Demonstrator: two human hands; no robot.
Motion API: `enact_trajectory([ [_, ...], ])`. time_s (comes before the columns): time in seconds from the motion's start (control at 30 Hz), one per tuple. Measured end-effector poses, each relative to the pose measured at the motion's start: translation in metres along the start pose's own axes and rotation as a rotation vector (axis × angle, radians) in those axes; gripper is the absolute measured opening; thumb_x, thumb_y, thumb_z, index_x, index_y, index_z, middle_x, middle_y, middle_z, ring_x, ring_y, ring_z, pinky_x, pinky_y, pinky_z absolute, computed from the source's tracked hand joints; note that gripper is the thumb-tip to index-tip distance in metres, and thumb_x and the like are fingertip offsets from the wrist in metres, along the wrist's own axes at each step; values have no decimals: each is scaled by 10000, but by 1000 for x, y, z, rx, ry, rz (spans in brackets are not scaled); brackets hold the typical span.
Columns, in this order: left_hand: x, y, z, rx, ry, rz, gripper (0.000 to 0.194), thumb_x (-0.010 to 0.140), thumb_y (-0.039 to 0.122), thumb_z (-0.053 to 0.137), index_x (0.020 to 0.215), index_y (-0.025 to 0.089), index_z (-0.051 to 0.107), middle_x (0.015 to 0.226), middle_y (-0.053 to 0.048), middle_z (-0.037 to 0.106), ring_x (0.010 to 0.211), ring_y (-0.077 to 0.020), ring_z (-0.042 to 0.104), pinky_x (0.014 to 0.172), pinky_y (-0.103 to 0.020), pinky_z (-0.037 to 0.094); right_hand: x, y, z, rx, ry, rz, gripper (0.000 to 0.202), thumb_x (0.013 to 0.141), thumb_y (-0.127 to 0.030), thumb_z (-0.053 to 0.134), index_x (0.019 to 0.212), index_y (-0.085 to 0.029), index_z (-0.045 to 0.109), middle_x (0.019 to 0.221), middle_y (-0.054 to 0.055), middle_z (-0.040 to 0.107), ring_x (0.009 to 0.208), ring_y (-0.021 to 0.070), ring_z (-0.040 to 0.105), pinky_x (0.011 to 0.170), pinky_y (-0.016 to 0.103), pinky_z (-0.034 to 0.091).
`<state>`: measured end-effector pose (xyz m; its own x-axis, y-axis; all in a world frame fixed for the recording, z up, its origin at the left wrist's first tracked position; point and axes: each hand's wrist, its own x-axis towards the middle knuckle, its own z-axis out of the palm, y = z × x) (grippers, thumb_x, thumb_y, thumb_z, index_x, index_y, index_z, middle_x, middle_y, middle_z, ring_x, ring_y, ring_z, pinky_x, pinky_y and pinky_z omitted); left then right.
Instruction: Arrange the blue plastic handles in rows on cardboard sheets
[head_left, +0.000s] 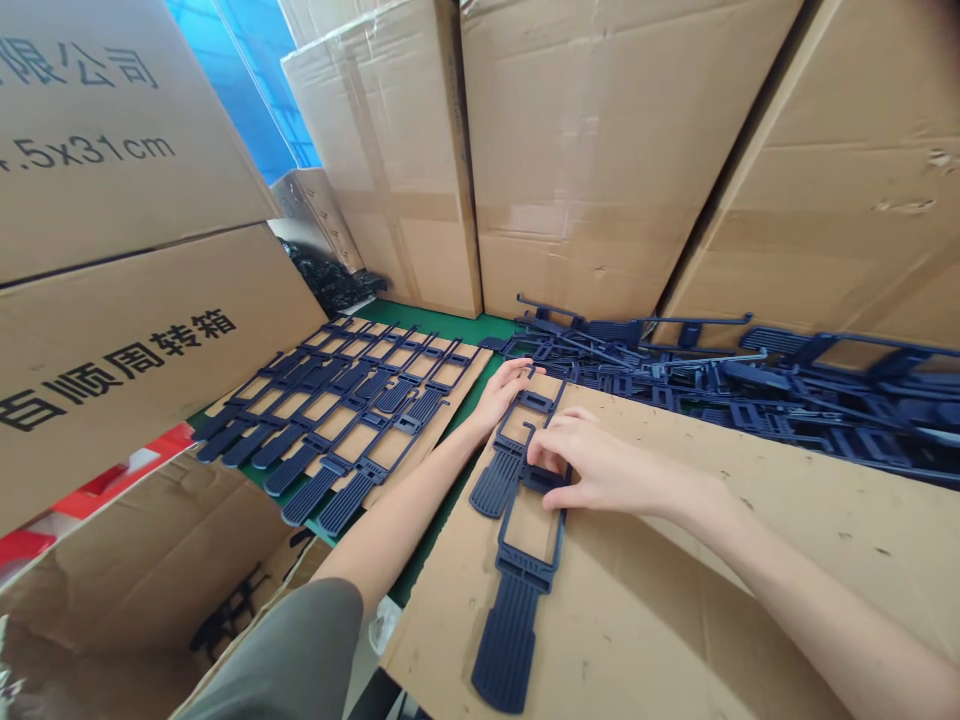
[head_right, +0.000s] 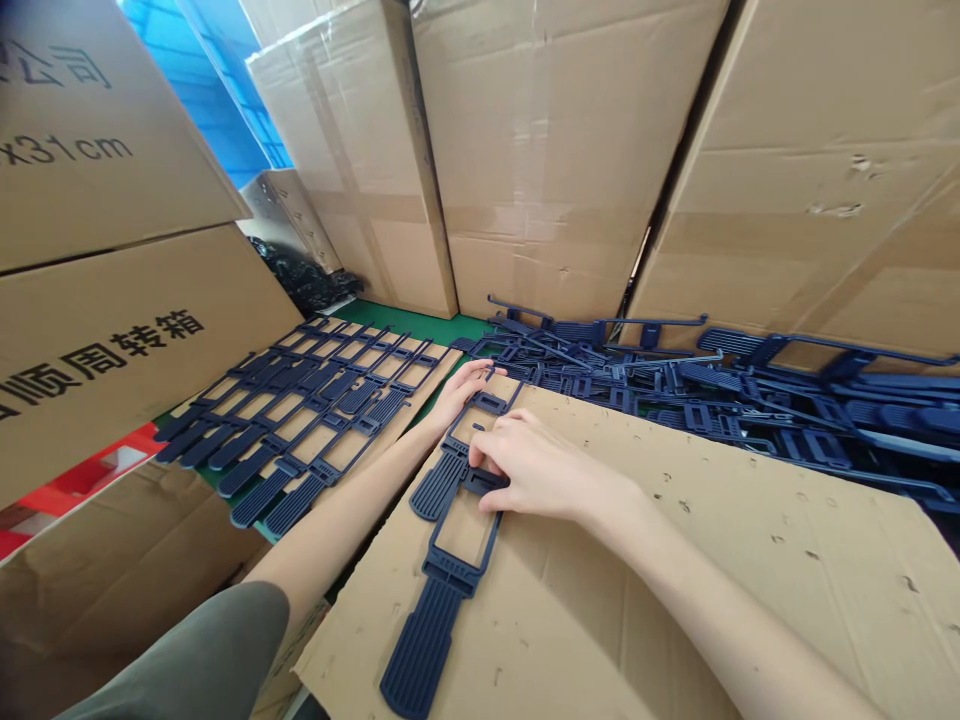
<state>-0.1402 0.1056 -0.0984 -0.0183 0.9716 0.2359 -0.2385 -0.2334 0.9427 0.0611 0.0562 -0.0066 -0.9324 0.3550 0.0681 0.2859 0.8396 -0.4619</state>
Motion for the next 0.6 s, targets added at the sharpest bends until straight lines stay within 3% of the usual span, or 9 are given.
enact_trajectory([
  [0.2,-1,-1,0,-9,1,-11,359,710,284,696,1031,181,573,1072,-94,711,1001,-266,649,916,-420,438,1,-17,-1,85,104,-111,80,803,-223,657,844,-204,591,781,1,602,826,178,555,927,375,363],
  [0.33,0,-3,-1,-15,6,-6,360,708,291,707,1024,186,572,1038,-78,723,955,-241,664,886,-389,452,2,-34,6,111,155,-129,165,820,-234,663,972,-197,612,878,26,635,886,189,558,920,361,372],
  [0.6,3,-6,-4,-37,-5,10,350,698,265,707,1007,178,565,1026,-80,726,957,-234,665,886,-382,442,2,-54,35,-24,64,-92,201,821,-292,665,985,-180,637,978,60,613,914,212,546,837,350,415],
])
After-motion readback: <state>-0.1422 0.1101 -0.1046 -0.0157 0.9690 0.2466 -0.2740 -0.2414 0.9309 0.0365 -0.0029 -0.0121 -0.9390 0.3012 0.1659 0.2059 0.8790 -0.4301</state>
